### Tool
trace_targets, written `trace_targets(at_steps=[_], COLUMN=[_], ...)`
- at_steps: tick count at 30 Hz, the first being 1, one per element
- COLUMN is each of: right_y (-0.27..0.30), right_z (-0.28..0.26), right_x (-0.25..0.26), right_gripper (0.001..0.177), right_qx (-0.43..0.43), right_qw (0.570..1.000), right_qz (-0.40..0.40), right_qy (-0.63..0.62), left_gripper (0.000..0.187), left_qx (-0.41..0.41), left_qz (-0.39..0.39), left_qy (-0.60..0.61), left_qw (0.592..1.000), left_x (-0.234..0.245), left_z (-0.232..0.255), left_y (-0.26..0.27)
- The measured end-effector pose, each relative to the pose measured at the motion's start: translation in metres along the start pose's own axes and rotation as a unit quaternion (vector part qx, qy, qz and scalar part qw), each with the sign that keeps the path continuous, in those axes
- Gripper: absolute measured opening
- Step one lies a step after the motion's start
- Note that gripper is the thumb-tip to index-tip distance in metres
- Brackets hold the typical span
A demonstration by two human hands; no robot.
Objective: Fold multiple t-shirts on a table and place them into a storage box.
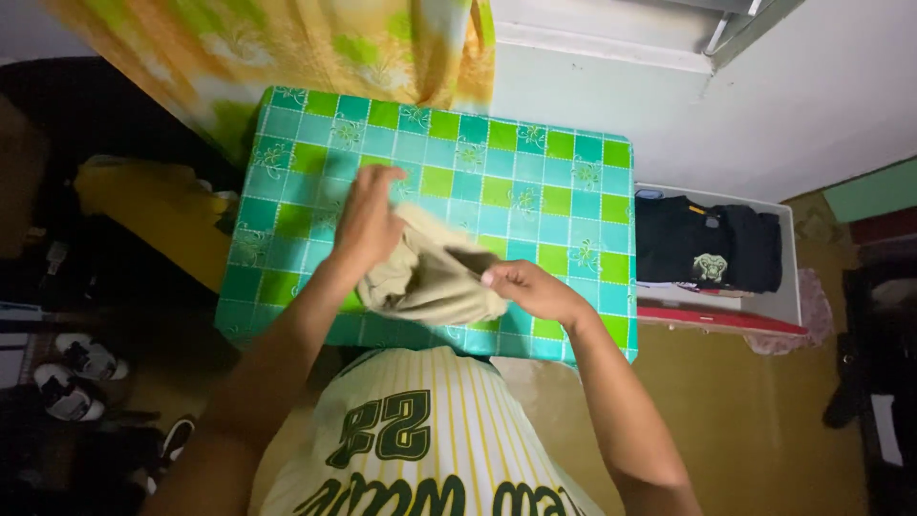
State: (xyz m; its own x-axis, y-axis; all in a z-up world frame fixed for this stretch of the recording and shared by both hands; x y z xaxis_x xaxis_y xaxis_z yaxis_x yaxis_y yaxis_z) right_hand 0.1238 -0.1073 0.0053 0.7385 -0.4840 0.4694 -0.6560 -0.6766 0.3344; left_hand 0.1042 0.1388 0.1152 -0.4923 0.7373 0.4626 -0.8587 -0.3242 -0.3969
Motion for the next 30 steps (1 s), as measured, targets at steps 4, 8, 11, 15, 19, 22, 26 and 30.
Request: trace_targets(at_steps=[4,8,11,15,19,22,26,30], right_y=[0.016,0.026,0.032,0.033,0.040,0.012,-0.053,-0.071], right_z=[-0.051,-0.085,-0.120,-0.143,-0.094,-0.048,0.016,0.039], right_x=[0.011,0.053,0.090,0.113,0.097,0.028,-0.093,-0.090], right_gripper=[0.045,0.041,0.033,0.022,0.032,0.041,0.069,0.062], right_qx=[0.079,0.150,0.155,0.253,0.241,0.098,0.114,0.012], right_qw=[0.990,0.982,0.972,0.907,0.839,0.848,0.941,0.915], right_qz=[0.005,0.061,0.173,0.336,0.430,0.368,0.181,0.112], right_qy=[-0.118,-0.098,-0.034,0.005,-0.233,-0.368,-0.261,-0.387], left_gripper=[0.052,0.052,0.066,0.064,0.059,0.058,0.062,0.071], left_qx=[-0.075,0.054,0.098,0.152,0.357,0.418,0.363,0.297], left_qz=[-0.180,-0.484,-0.588,-0.524,-0.374,-0.314,-0.257,-0.242], left_qy=[0.091,0.047,-0.136,0.094,0.492,0.595,0.664,0.657], left_qw=[0.977,0.872,0.791,0.833,0.700,0.610,0.601,0.650], left_x=[-0.067,-0.117,-0.114,-0.119,-0.101,-0.094,-0.067,-0.048], left_z=[0.041,0.056,0.017,-0.008,0.002,-0.001,0.020,-0.008], left_y=[0.055,0.096,0.094,0.073,0.058,0.064,0.068,0.081])
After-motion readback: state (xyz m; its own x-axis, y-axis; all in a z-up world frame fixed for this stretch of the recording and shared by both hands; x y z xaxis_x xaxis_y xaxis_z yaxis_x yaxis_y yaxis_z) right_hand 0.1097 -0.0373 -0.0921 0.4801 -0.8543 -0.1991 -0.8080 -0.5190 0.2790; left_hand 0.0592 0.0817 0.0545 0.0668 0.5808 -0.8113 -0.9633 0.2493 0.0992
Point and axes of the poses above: each hand's wrist, its own y-axis away from the middle knuckle, its own x-axis out of the back of the hand, z = x × y, the point moved 10 cm from there along -y, towards the middle knuckle, and after that the axes turned 10 degrees about z, right-handed, at the moved point
